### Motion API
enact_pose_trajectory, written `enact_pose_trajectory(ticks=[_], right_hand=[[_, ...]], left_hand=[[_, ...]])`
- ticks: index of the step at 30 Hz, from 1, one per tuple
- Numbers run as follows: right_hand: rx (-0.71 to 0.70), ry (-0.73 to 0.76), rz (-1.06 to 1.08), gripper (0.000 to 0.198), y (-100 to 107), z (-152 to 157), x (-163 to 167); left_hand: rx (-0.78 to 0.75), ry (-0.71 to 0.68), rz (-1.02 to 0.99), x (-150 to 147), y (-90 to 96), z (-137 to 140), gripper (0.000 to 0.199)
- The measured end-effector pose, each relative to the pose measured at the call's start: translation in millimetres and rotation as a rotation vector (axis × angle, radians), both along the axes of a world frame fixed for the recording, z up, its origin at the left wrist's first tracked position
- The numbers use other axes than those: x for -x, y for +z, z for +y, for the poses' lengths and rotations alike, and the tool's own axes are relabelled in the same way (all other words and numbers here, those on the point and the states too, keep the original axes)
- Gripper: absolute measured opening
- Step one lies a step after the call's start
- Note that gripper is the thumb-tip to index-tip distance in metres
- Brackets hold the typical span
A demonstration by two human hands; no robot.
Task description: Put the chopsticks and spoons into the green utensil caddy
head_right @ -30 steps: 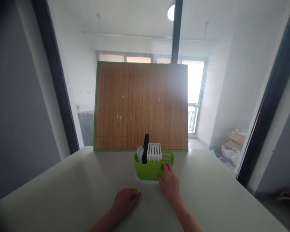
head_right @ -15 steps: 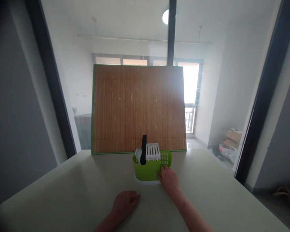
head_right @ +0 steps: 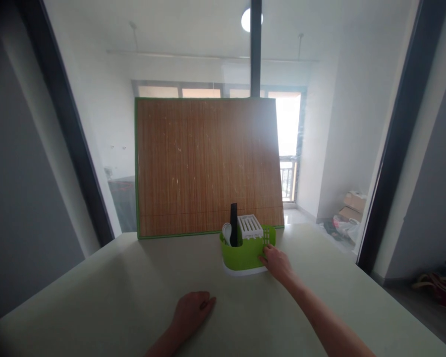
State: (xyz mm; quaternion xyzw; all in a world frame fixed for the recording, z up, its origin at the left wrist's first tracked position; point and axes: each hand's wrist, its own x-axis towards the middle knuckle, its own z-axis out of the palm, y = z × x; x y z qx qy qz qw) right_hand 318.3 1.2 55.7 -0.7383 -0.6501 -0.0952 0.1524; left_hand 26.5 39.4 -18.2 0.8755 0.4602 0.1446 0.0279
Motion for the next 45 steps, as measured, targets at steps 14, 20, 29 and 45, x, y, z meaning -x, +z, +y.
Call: enact_pose_trajectory(ticks=[14, 20, 29, 45], right_hand=[[0.035, -0.122, 0.095, 0.015, 1, -16, -158], [0.019, -0.154, 0.136, 0.011, 0, -22, -208], [-0.109, -0.204, 0.147, 0.025, 0, -33, -218], [-0.135, 0.612, -0.098, 0.017, -66, -34, 101]], left_hand=[[0.002, -0.010, 0.049, -2, -0.7, -1, 0.043], [-0.028, 0.002, 0.065, -2, -1.9, -2, 0.043], [-0.026, 0.019, 0.059, 0, -4.4, 0, 0.044], [-0.053, 0.004, 0.047, -1, -11.8, 2, 0.051]])
